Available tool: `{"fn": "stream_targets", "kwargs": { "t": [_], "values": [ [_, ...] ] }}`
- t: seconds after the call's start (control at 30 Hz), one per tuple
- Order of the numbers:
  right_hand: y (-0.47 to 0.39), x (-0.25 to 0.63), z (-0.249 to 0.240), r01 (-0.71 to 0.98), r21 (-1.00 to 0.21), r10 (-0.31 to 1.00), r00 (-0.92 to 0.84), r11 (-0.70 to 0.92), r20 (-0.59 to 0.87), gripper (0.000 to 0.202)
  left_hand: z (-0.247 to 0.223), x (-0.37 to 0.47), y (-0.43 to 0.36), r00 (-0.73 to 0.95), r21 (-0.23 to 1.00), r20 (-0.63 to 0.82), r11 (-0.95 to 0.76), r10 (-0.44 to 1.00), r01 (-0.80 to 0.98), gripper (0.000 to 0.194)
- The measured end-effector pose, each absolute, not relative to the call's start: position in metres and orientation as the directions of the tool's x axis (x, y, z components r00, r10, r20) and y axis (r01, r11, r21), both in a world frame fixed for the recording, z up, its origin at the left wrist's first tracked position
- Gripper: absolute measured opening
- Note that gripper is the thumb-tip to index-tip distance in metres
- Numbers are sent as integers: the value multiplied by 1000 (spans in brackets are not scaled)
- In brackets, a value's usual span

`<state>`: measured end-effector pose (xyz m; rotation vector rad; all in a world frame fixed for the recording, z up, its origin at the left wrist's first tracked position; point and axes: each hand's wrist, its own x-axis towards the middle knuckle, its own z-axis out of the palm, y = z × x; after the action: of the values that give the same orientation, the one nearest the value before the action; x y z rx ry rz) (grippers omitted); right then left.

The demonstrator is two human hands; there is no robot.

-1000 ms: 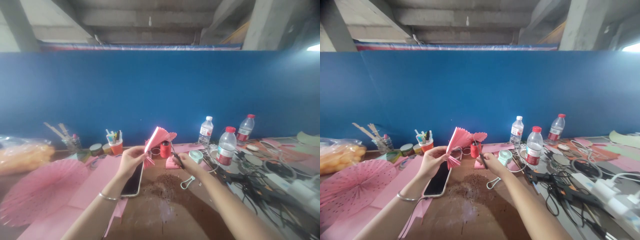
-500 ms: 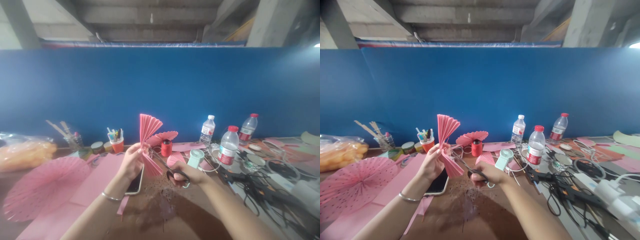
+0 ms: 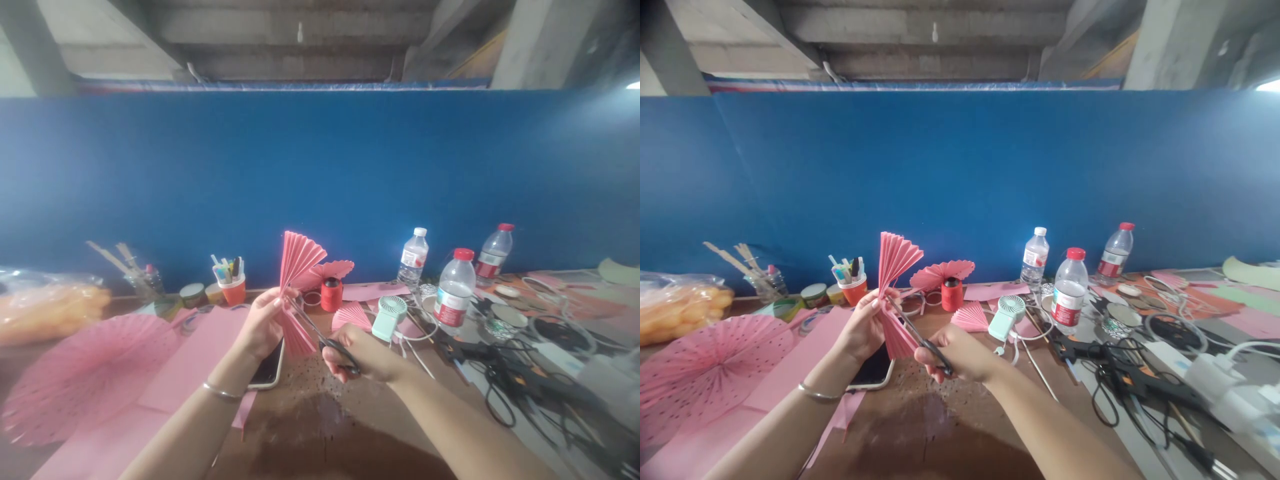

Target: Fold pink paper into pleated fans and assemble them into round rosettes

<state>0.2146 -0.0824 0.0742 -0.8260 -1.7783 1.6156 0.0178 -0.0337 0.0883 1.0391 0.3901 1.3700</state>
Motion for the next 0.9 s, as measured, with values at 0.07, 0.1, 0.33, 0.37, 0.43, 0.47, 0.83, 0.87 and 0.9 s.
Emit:
{"fn": "stream_targets", "kwargs": {
  "t": [0.07, 0.1, 0.33, 0.37, 0.43, 0.47, 0.83, 0.87, 0.9],
  "values": [
    [-82, 214, 73, 51, -995, 774, -632, 91, 38, 44, 88, 19, -34, 237, 776, 325, -115, 916, -621, 25],
    [-81, 214, 72, 45, -994, 772, -633, 100, 49, 44, 87, 20, -35, 248, 766, 320, -95, 914, -636, 25],
    [-79, 208, 62, 124, -975, 820, -566, 183, 82, 39, 88, 27, -40, 258, 677, 240, 29, 936, -735, 26],
    [-80, 207, 61, 179, -961, 844, -530, 213, 88, 38, 88, 28, -41, 270, 669, 229, 50, 935, -741, 27],
    [-81, 205, 62, 311, -905, 881, -456, 291, 126, 35, 89, 30, -42, 281, 665, 213, 72, 936, -743, 27],
    [-82, 205, 63, 373, -867, 889, -430, 331, 155, 34, 90, 31, -43, 278, 669, 205, 73, 939, -740, 27],
    [-83, 203, 64, 564, -664, 866, -403, 490, 296, 25, 82, 31, -44, 269, 755, 119, 89, 956, -649, 25],
    [-82, 203, 63, 586, -638, 864, -390, 500, 318, 25, 82, 31, -44, 276, 753, 120, 94, 954, -652, 24],
    [-81, 204, 61, 613, -606, 862, -373, 506, 342, 26, 81, 31, -44, 288, 750, 121, 103, 950, -654, 23]
  ]
}}
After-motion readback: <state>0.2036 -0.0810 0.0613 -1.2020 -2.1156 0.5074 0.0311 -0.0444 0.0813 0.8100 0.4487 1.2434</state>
